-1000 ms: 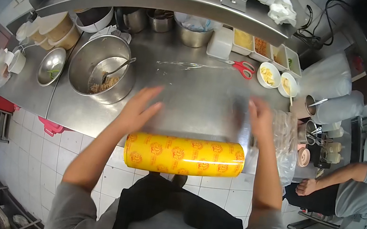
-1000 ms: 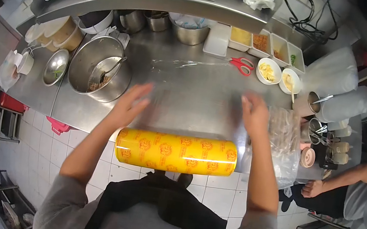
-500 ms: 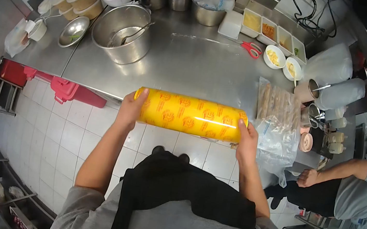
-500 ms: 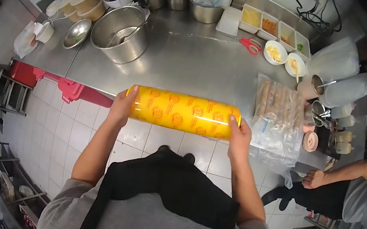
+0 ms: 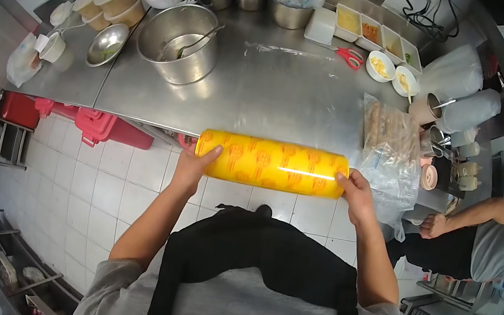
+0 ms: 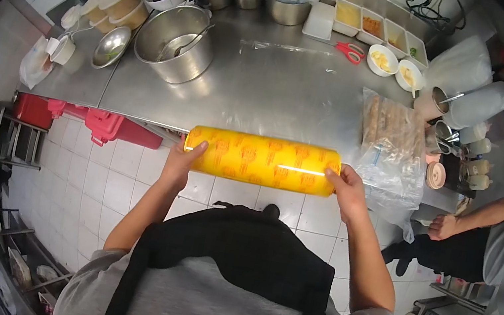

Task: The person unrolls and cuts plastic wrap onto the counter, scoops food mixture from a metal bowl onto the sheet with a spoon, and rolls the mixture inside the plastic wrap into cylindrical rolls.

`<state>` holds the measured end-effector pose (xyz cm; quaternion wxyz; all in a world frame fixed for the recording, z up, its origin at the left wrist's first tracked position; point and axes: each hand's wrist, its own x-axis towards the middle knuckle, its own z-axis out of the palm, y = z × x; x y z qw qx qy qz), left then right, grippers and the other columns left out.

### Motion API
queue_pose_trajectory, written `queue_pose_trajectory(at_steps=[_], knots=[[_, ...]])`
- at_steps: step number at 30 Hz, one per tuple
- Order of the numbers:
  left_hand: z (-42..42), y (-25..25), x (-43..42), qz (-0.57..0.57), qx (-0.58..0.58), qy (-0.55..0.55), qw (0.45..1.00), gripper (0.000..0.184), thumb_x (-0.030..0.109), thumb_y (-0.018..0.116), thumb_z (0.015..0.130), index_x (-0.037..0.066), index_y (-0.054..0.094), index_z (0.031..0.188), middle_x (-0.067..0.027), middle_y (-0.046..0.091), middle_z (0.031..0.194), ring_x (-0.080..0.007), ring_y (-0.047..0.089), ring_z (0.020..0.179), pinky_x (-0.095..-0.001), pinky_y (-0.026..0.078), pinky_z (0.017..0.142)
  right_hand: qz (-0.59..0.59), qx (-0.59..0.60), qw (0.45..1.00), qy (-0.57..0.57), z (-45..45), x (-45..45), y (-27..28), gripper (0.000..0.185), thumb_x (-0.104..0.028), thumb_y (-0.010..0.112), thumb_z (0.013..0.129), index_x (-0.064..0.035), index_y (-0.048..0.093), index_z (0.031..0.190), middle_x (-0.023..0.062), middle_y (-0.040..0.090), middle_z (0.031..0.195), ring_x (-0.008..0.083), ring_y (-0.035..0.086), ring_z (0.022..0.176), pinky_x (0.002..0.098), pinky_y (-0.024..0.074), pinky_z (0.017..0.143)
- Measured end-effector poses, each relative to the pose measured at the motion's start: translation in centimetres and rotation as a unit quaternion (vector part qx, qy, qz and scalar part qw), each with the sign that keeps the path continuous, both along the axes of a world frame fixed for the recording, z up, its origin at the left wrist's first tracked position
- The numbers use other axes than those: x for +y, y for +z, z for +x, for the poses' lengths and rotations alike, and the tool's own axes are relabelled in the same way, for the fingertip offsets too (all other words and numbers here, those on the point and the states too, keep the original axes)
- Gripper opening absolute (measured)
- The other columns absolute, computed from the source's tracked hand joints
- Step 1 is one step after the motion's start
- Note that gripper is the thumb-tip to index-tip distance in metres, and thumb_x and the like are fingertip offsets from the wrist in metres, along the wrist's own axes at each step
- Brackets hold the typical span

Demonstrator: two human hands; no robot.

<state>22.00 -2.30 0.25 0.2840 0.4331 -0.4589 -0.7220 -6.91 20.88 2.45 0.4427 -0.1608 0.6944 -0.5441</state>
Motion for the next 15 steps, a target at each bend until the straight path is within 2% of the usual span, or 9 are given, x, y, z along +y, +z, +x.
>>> queue_pose_trajectory(at_steps=[3,8,9,10,11,12,13,14,15], knots=[[1.7,-1.4,0.1,0.004,-0.018,-0.058,0.998,0.033,0.015,0.072,0.085,-0.003,0.062,0.11,-0.0075,0.068,0.101,-0.015,0.064,0.091,-0.0287,0.049,0.083,-0.02,-0.022,0.999,0.03,1.4,1.2,0.2,0.028,-0.008,0.066,0.086,0.0004,0.055,0.109,0.0083,0.067,0.097,0.014,0.062,0.086,0.0258,0.0477,0.077],[1.4,-3.9,0.3,0.018,-0.027,-0.029,0.999,0.033,0.015,0.072,0.085,-0.004,0.062,0.11,-0.0086,0.068,0.101,-0.0154,0.065,0.09,-0.0296,0.05,0.083,-0.034,-0.029,0.997,0.057,2.5,3.3,-5.7,0.032,0.002,0.066,0.081,0.0016,0.052,0.11,0.0104,0.067,0.104,0.0172,0.063,0.096,0.0294,0.0491,0.086],[1.1,-4.1,0.3,0.007,-0.022,-0.014,1.0,0.033,0.015,0.072,0.085,-0.004,0.062,0.11,-0.0088,0.068,0.102,-0.0154,0.065,0.09,-0.0298,0.05,0.083,-0.032,0.029,0.997,0.068,2.3,3.4,-6.1,0.028,-0.012,0.068,0.083,0.0002,0.057,0.106,0.0133,0.069,0.099,0.0216,0.066,0.091,0.032,0.0512,0.081],[0.8,-4.2,0.3,0.008,-0.004,-0.006,1.0,0.033,0.015,0.072,0.085,-0.003,0.062,0.11,-0.0088,0.068,0.101,-0.0154,0.065,0.09,-0.0298,0.05,0.083,0.058,0.127,0.974,0.177,1.3,2.5,-4.2,0.028,-0.018,0.068,0.084,-0.0012,0.059,0.104,0.0133,0.07,0.095,0.0237,0.067,0.089,0.033,0.0516,0.079],[1.0,-4.2,0.7,0.012,0.011,0.003,1.0,0.032,0.014,0.072,0.085,-0.003,0.062,0.11,-0.0088,0.068,0.101,-0.0154,0.065,0.09,-0.0299,0.05,0.083,0.148,0.22,0.923,0.28,-0.2,2.1,-1.7,0.029,-0.025,0.068,0.084,-0.0025,0.061,0.102,0.0134,0.07,0.091,0.0259,0.068,0.086,0.0341,0.0519,0.078],[1.1,-4.3,1.0,0.016,0.025,0.014,0.999,0.032,0.014,0.072,0.085,-0.003,0.062,0.11,-0.0088,0.068,0.1,-0.0154,0.065,0.089,-0.0299,0.05,0.083,0.233,0.306,0.843,0.377,-1.6,1.3,0.8,0.031,-0.031,0.068,0.084,-0.0039,0.064,0.099,0.0134,0.071,0.088,0.028,0.068,0.084,0.0351,0.0523,0.076],[1.2,-4.7,1.0,0.016,0.03,0.014,0.999,0.031,0.014,0.071,0.085,-0.003,0.062,0.11,-0.0086,0.068,0.1,-0.0155,0.065,0.089,-0.0298,0.05,0.084,0.226,0.407,0.794,0.391,-2.7,-0.2,2.1,0.039,-0.045,0.065,0.083,-0.0079,0.068,0.094,0.0128,0.07,0.08,0.0338,0.067,0.079,0.0397,0.052,0.071],[1.2,-4.6,1.2,0.02,0.032,0.02,0.999,0.031,0.014,0.071,0.085,-0.003,0.062,0.11,-0.0086,0.068,0.1,-0.0155,0.065,0.089,-0.0297,0.05,0.084,0.186,0.441,0.805,0.351,-3.0,-3.1,3.9,0.035,-0.042,0.063,0.085,-0.0084,0.069,0.093,0.0085,0.07,0.076,0.0338,0.067,0.076,0.0421,0.0518,0.07],[1.1,-4.4,1.2,0.023,0.032,0.027,0.999,0.031,0.014,0.071,0.085,-0.003,0.062,0.11,-0.0086,0.068,0.1,-0.0155,0.065,0.089,-0.0296,0.049,0.085,0.093,0.419,0.845,0.318,-3.6,-6.1,4.4,0.036,-0.04,0.059,0.089,-0.0092,0.068,0.104,0.0119,0.07,0.089,0.0363,0.065,0.085,0.0425,0.0508,0.078]])
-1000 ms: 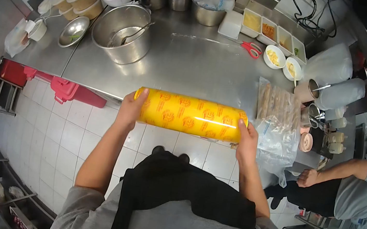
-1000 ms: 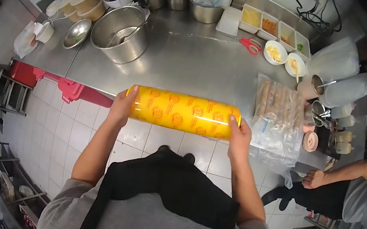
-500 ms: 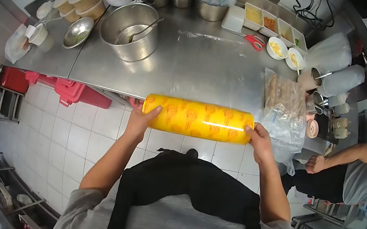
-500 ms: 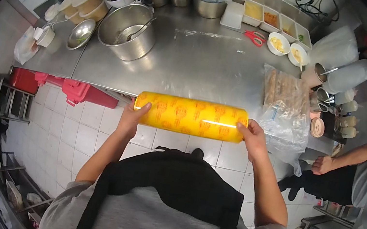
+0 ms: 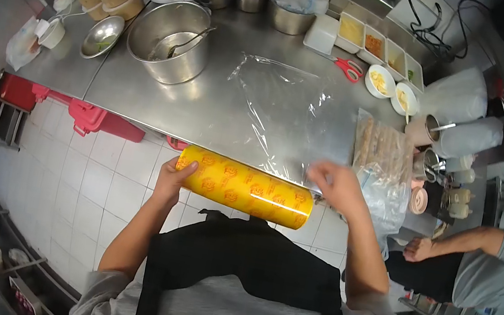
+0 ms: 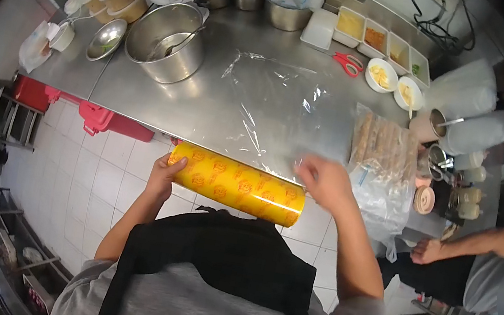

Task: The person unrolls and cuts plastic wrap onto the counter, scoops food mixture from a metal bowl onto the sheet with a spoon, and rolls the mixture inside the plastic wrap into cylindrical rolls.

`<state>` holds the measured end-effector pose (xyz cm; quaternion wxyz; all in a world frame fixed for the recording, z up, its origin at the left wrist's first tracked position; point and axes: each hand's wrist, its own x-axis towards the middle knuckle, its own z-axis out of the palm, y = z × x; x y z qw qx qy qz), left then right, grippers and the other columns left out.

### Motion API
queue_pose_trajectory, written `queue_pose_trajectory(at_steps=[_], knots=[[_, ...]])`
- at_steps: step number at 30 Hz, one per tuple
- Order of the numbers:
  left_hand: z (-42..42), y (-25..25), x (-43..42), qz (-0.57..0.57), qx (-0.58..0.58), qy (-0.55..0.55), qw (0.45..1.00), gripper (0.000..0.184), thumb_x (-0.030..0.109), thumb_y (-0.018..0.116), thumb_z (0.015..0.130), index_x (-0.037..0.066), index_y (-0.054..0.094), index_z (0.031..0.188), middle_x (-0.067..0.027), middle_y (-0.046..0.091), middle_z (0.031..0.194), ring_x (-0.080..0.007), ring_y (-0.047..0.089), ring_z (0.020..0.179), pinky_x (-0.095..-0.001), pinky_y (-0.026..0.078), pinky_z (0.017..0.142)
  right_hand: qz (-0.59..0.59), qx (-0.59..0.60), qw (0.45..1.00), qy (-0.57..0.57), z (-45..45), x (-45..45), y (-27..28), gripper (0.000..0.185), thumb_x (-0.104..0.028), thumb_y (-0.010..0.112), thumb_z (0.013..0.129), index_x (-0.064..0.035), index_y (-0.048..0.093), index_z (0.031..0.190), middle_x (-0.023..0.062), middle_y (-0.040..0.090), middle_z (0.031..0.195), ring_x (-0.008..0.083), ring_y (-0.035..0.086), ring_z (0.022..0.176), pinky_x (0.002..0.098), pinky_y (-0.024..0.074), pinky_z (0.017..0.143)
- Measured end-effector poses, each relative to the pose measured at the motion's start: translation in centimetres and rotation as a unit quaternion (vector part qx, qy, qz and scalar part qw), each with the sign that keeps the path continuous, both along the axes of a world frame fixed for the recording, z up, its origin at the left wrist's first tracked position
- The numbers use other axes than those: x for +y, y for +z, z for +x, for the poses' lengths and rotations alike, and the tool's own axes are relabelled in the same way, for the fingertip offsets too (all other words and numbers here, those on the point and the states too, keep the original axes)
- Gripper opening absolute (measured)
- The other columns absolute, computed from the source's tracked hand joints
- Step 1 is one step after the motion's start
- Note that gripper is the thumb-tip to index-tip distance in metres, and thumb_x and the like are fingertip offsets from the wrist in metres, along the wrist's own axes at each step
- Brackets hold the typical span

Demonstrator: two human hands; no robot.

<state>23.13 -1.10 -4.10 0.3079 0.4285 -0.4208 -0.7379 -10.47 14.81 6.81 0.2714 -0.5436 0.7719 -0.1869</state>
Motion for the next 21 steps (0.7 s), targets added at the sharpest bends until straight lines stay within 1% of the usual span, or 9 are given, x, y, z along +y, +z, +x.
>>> queue_pose_trajectory(at_steps=[2,4,7,10,13,15,16,19,21], knots=[[-0.3,0.4,0.2,0.004,-0.008,0.015,1.0,0.03,0.013,0.071,0.085,-0.002,0.062,0.109,-0.0085,0.069,0.1,-0.0155,0.065,0.089,-0.0294,0.049,0.085,-0.21,-0.016,0.972,0.101,-1.7,-6.6,-2.0,0.042,-0.04,0.054,0.093,-0.0122,0.061,0.124,0.0147,0.062,0.121,0.0356,0.056,0.115,0.0444,0.0437,0.096],[-0.5,0.6,0.2,0.006,-0.024,0.03,0.999,0.029,0.013,0.07,0.086,-0.002,0.063,0.109,-0.0084,0.069,0.1,-0.0155,0.065,0.088,-0.0292,0.049,0.085,-0.194,0.193,0.948,0.159,-4.5,-12.6,-5.8,0.055,-0.045,0.047,0.095,-0.0156,0.043,0.142,0.0123,0.037,0.149,0.0313,0.031,0.139,0.0524,0.026,0.111],[-0.4,0.6,0.0,0.019,-0.044,0.025,0.999,0.028,0.013,0.07,0.086,-0.002,0.063,0.109,-0.008,0.069,0.099,-0.0153,0.065,0.089,-0.0289,0.049,0.085,-0.049,0.291,0.947,0.127,-10.0,-16.9,-8.3,0.061,-0.046,0.042,0.097,-0.0172,0.028,0.149,0.0063,0.019,0.158,0.0259,0.014,0.146,0.0597,0.0105,0.114],[-0.1,0.4,0.0,0.042,-0.049,0.028,0.998,0.027,0.013,0.071,0.084,-0.001,0.064,0.107,-0.0069,0.07,0.098,-0.0145,0.065,0.089,-0.0288,0.048,0.087,-0.037,0.305,0.948,0.086,-10.5,-20.0,-8.2,0.066,-0.051,0.04,0.096,-0.0188,0.023,0.151,0.0043,0.017,0.159,0.0249,0.013,0.147,0.0596,0.01,0.114],[0.0,0.2,-0.2,0.046,-0.057,0.035,0.997,0.027,0.013,0.072,0.083,-0.001,0.065,0.105,-0.0062,0.07,0.097,-0.0141,0.064,0.089,-0.0286,0.047,0.087,-0.178,0.289,0.889,0.308,-4.9,-22.5,-8.9,0.067,-0.054,0.039,0.096,-0.0185,0.023,0.151,0.0037,0.017,0.159,0.0231,0.012,0.147,0.0588,0.0083,0.115],[0.0,0.1,0.0,0.042,-0.063,0.04,0.996,0.027,0.014,0.073,0.083,-0.001,0.065,0.104,-0.0057,0.07,0.096,-0.0138,0.064,0.088,-0.0284,0.047,0.086,-0.152,0.266,0.896,0.322,-3.7,-25.5,-10.2,0.068,-0.055,0.036,0.096,-0.0169,0.024,0.151,0.0039,0.016,0.159,0.023,0.014,0.146,0.0592,0.0089,0.114],[0.0,0.2,0.1,0.037,-0.067,0.043,0.996,0.027,0.014,0.073,0.082,0.0,0.066,0.104,-0.0055,0.07,0.096,-0.0136,0.064,0.088,-0.0282,0.047,0.086,-0.137,0.255,0.9,0.327,-3.3,-26.9,-10.3,0.069,-0.056,0.035,0.096,-0.0161,0.025,0.151,0.0041,0.015,0.159,0.0229,0.015,0.146,0.0594,0.0092,0.114],[-0.3,0.7,0.1,0.031,-0.088,0.041,0.995,0.027,0.015,0.073,0.083,-0.001,0.066,0.104,-0.0058,0.07,0.095,-0.0129,0.064,0.084,-0.0271,0.048,0.082,-0.127,0.266,0.915,0.276,-4.0,-29.0,-9.6,0.07,-0.058,0.033,0.095,-0.0175,0.023,0.151,0.0043,0.016,0.159,0.0222,0.014,0.147,0.0582,0.0076,0.115],[-0.4,0.6,-0.3,0.026,-0.119,0.033,0.992,0.028,0.016,0.073,0.083,-0.001,0.066,0.104,-0.0067,0.07,0.095,-0.0127,0.065,0.082,-0.0266,0.049,0.08,-0.168,0.147,0.953,0.203,-5.5,-29.2,-10.3,0.062,-0.051,0.04,0.095,-0.0158,0.037,0.145,0.0078,0.03,0.153,0.0257,0.027,0.141,0.0541,0.0178,0.114]])
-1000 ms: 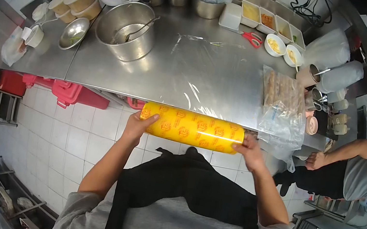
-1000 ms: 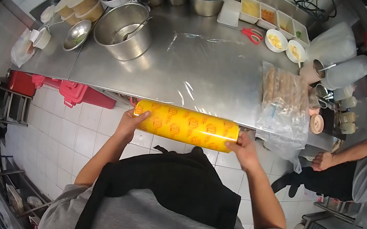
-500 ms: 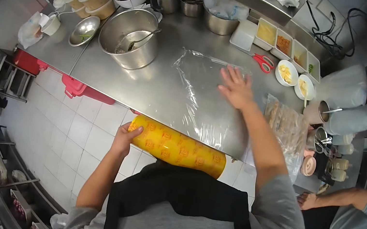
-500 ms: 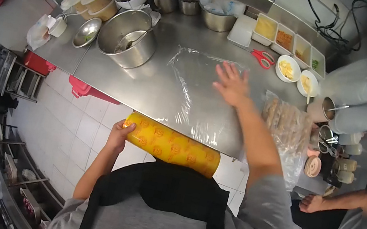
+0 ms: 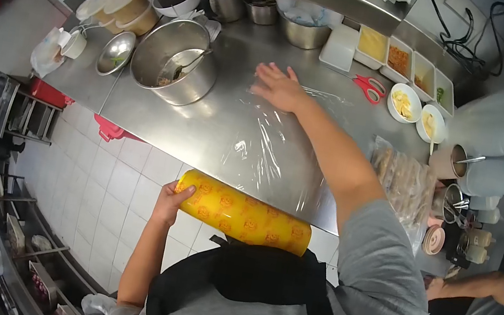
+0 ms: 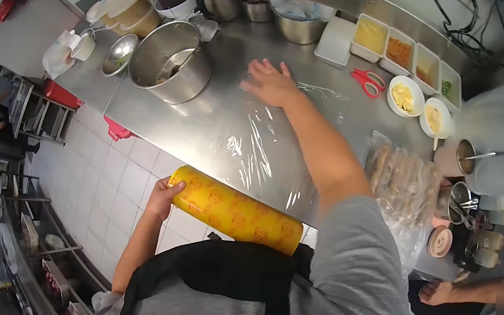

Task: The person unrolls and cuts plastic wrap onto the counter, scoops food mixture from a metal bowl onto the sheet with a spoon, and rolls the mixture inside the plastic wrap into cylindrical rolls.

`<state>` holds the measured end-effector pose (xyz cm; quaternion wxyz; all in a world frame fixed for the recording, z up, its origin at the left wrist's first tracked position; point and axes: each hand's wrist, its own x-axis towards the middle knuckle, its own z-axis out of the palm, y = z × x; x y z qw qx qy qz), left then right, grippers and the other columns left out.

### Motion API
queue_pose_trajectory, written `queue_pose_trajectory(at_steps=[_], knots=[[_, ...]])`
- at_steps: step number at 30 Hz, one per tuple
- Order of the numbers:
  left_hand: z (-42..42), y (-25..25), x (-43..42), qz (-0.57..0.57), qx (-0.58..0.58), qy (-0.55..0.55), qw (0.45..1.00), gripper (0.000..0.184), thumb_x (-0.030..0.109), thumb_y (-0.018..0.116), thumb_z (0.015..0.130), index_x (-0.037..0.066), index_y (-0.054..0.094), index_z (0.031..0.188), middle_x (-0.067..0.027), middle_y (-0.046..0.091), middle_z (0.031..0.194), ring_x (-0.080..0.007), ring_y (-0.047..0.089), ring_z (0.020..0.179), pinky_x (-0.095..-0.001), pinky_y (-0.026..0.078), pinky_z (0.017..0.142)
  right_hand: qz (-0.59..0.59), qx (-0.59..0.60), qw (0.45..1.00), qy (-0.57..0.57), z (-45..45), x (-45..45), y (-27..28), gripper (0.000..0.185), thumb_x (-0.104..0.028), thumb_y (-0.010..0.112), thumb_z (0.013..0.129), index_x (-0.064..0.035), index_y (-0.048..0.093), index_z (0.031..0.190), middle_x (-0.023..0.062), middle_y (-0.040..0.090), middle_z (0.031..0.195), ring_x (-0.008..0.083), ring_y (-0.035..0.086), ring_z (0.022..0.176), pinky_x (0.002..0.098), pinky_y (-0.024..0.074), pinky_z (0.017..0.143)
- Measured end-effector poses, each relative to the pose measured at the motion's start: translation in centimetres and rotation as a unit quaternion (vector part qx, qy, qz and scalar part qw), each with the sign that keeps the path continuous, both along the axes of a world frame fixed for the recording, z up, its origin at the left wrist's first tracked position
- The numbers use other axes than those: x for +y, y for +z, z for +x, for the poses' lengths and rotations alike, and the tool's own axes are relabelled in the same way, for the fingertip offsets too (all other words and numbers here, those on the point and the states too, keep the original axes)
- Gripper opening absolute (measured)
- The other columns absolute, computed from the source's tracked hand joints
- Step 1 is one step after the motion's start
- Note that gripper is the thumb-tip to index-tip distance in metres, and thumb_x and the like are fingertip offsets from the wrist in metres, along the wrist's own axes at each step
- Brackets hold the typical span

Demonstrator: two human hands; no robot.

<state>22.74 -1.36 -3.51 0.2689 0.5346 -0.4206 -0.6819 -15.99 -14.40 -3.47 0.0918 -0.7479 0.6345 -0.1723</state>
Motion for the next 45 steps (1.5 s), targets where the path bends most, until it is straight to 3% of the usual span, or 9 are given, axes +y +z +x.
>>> queue_pose_trajectory(at_steps=[3,5,7,16,22,25,29,36,45], knots=[[0.1,-0.9,-0.3,-0.002,-0.038,-0.019,0.999,0.028,0.017,0.071,0.085,-0.003,0.065,0.104,-0.0084,0.07,0.095,-0.0132,0.065,0.081,-0.0269,0.051,0.077,-0.041,-0.037,0.993,-0.102,-6.5,2.0,1.6,0.037,-0.028,0.053,0.089,-0.0106,0.064,0.12,0.0143,0.06,0.125,0.0332,0.056,0.117,0.0452,0.0423,0.1],[-0.3,-0.1,-0.9,-0.002,-0.027,-0.045,0.999,0.029,0.017,0.07,0.086,-0.004,0.065,0.105,-0.0096,0.07,0.095,-0.0141,0.066,0.081,-0.0276,0.052,0.077,-0.003,0.136,0.95,-0.282,-11.1,6.0,4.4,0.022,-0.012,0.055,0.08,-0.004,0.07,0.095,0.0182,0.068,0.094,0.0348,0.066,0.09,0.044,0.0533,0.08],[-0.5,0.3,-1.2,0.008,-0.011,-0.06,0.998,0.03,0.017,0.068,0.087,-0.005,0.063,0.107,-0.0107,0.069,0.096,-0.0164,0.067,0.084,-0.029,0.053,0.078,0.013,0.276,0.931,-0.237,-17.3,7.3,2.1,0.019,-0.012,0.053,0.083,-0.0036,0.069,0.087,0.0224,0.068,0.093,0.034,0.067,0.085,0.0452,0.054,0.077],[0.4,-0.5,1.6,-0.034,0.029,-0.034,0.998,0.038,0.007,0.075,0.078,-0.005,0.06,0.11,-0.0109,0.068,0.099,-0.0176,0.066,0.088,-0.0302,0.052,0.083,-0.014,0.227,0.929,-0.291,-17.3,9.6,-0.3,0.028,-0.024,0.062,0.085,0.0005,0.068,0.097,0.0237,0.067,0.1,0.0371,0.064,0.097,0.0437,0.0516,0.086],[2.2,-1.6,3.1,-0.073,0.031,-0.05,0.996,0.038,0.006,0.075,0.077,-0.003,0.061,0.111,-0.0081,0.068,0.1,-0.0158,0.065,0.089,-0.03,0.052,0.085,0.13,0.23,0.928,-0.262,-17.8,8.1,1.1,0.029,-0.024,0.062,0.084,-0.0005,0.068,0.101,0.0232,0.067,0.101,0.0365,0.066,0.092,0.0443,0.0521,0.081],[3.2,-2.2,2.8,-0.087,0.028,-0.076,0.993,0.038,0.006,0.074,0.076,-0.002,0.061,0.111,-0.0077,0.069,0.1,-0.0154,0.065,0.089,-0.0306,0.052,0.085,0.126,0.071,0.948,-0.284,-13.0,11.8,6.2,0.024,-0.02,0.06,0.085,0.0004,0.067,0.095,0.0196,0.069,0.096,0.0301,0.068,0.084,0.0393,0.0525,0.075],[3.5,-2.5,2.3,-0.074,0.052,-0.085,0.992,0.039,0.006,0.074,0.076,-0.003,0.061,0.112,-0.0077,0.069,0.1,-0.0156,0.065,0.09,-0.0304,0.052,0.085,0.118,-0.436,0.888,-0.09,-8.5,19.6,7.9,0.023,-0.008,0.056,0.087,-0.0044,0.059,0.109,0.0051,0.068,0.096,0.0109,0.06,0.081,0.0265,0.0475,0.071],[4.2,-3.1,2.4,-0.072,0.076,-0.088,0.991,0.041,0.006,0.074,0.077,-0.003,0.06,0.114,-0.0081,0.068,0.101,-0.0159,0.065,0.091,-0.0306,0.052,0.085,0.401,-0.387,0.819,-0.14,-1.7,36.2,12.0,0.041,-0.025,0.08,0.073,-0.0074,0.059,0.104,-0.0031,0.059,0.088,0.0061,0.053,0.077,0.0231,0.0415,0.067],[4.5,-1.6,2.6,-0.055,0.094,-0.1,0.989,0.043,0.008,0.075,0.077,-0.003,0.058,0.115,-0.0091,0.068,0.103,-0.0165,0.065,0.091,-0.0309,0.051,0.086,0.517,-0.338,0.753,-0.229,-1.3,41.7,4.9,0.047,-0.043,0.076,0.077,-0.0034,0.062,0.098,-0.0007,0.055,0.077,0.01,0.052,0.065,0.0242,0.0461,0.058]])
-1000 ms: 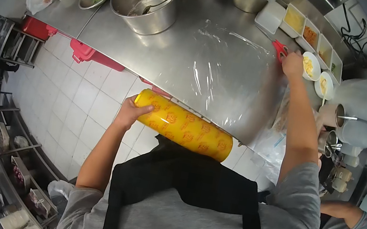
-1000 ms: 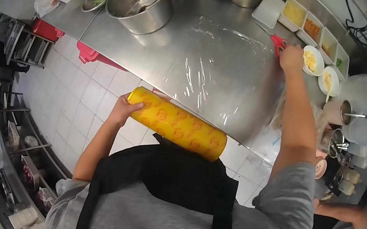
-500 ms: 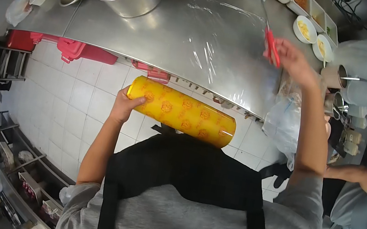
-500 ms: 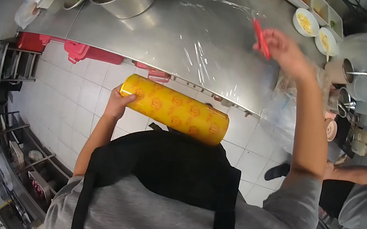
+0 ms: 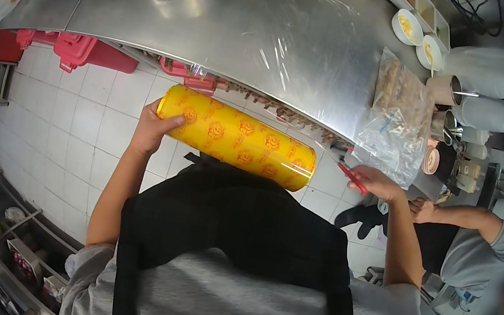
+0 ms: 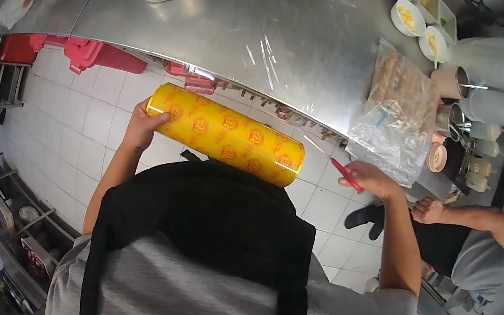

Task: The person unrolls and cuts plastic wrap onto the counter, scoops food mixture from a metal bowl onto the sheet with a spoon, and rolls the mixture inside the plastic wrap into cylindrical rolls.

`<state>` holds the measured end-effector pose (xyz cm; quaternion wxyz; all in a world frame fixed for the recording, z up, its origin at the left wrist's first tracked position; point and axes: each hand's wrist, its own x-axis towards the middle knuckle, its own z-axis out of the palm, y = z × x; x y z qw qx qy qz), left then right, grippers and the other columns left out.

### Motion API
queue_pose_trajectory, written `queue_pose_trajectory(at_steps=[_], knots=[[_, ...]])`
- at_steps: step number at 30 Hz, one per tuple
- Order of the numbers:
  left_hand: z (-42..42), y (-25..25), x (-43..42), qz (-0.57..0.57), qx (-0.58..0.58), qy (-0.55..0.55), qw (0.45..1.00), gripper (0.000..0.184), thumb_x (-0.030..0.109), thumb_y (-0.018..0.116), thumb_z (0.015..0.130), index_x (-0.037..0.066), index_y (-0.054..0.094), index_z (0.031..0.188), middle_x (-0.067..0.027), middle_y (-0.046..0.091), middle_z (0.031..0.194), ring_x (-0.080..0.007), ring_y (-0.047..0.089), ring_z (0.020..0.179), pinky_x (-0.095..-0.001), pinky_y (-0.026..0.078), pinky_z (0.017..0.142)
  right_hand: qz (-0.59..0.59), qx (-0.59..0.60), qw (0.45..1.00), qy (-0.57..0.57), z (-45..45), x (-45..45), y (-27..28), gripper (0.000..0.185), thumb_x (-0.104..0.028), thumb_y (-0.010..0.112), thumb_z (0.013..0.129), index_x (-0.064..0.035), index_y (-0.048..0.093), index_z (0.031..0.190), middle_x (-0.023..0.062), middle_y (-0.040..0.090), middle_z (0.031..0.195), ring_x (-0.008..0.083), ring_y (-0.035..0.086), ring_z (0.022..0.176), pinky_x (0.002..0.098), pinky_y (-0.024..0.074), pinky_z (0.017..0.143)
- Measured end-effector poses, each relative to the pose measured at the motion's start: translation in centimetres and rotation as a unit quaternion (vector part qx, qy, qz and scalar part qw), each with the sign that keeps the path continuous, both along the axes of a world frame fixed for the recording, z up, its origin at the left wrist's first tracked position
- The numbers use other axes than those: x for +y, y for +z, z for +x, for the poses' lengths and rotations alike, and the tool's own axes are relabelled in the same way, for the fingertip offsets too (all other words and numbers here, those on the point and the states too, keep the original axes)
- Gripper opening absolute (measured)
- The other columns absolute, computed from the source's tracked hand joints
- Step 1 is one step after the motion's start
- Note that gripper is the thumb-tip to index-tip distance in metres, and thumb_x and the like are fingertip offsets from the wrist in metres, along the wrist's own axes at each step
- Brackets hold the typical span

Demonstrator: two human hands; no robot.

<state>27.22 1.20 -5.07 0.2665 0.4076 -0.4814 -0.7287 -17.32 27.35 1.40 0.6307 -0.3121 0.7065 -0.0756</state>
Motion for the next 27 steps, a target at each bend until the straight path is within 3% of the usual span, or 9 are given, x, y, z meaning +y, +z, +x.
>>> queue_pose_trajectory(at_steps=[4,9,12,15,18,27], knots=[[0.3,-0.4,-0.1,-0.005,-0.007,-0.002,1.0,0.046,0.011,0.077,0.076,-0.004,0.058,0.116,-0.0091,0.067,0.104,-0.0171,0.064,0.093,-0.0313,0.05,0.088,-0.079,-0.046,0.996,-0.007,0.8,-2.7,-0.9,0.048,-0.044,0.075,0.077,-0.0034,0.061,0.099,-0.0011,0.053,0.077,0.01,0.052,0.066,0.0235,0.0457,0.056],[0.1,-0.2,-0.2,0.005,-0.002,-0.006,1.0,0.048,0.013,0.078,0.075,-0.005,0.058,0.115,-0.01,0.067,0.103,-0.0175,0.064,0.093,-0.0312,0.05,0.088,-0.061,-0.029,0.998,0.011,1.4,-5.3,-1.0,0.045,-0.046,0.075,0.076,-0.0077,0.065,0.099,-0.0018,0.056,0.072,0.0077,0.051,0.062,0.0228,0.0437,0.054],[0.2,0.0,-0.3,0.003,0.005,-0.01,1.0,0.048,0.013,0.077,0.075,-0.005,0.058,0.114,-0.0106,0.067,0.103,-0.0179,0.065,0.093,-0.0312,0.05,0.088,-0.039,0.034,0.998,0.033,1.9,-6.0,-0.1,0.04,-0.04,0.078,0.076,-0.0065,0.067,0.095,-0.0026,0.059,0.07,0.0069,0.052,0.06,0.0213,0.0437,0.055],[0.2,-0.3,-0.3,0.008,0.008,-0.009,1.0,0.047,0.013,0.077,0.075,-0.006,0.058,0.114,-0.0109,0.067,0.102,-0.0182,0.065,0.092,-0.0311,0.05,0.088,-0.145,-0.009,0.989,-0.027,1.7,-5.8,-1.2,0.035,-0.031,0.081,0.074,-0.0031,0.067,0.092,-0.0023,0.062,0.071,0.0064,0.055,0.063,0.0204,0.0442,0.057],[0.0,0.0,-0.3,0.017,0.022,-0.006,1.0,0.047,0.012,0.077,0.075,-0.006,0.059,0.114,-0.0109,0.068,0.102,-0.0182,0.065,0.092,-0.031,0.05,0.089,-0.112,-0.009,0.994,-0.006,1.3,-7.1,-0.7,0.034,-0.024,0.083,0.072,-0.0012,0.067,0.091,-0.0005,0.065,0.077,0.0059,0.058,0.067,0.0202,0.0449,0.06],[0.0,0.3,-0.2,0.029,0.05,-0.016,0.998,0.042,0.01,0.076,0.077,-0.004,0.06,0.113,-0.009,0.068,0.102,-0.0163,0.065,0.094,-0.0306,0.049,0.089,-0.12,0.0,0.987,0.109,6.6,-15.0,-0.6,0.035,-0.024,0.081,0.076,-0.0003,0.065,0.096,0.001,0.065,0.082,0.0074,0.059,0.07,0.0221,0.0474,0.063]])
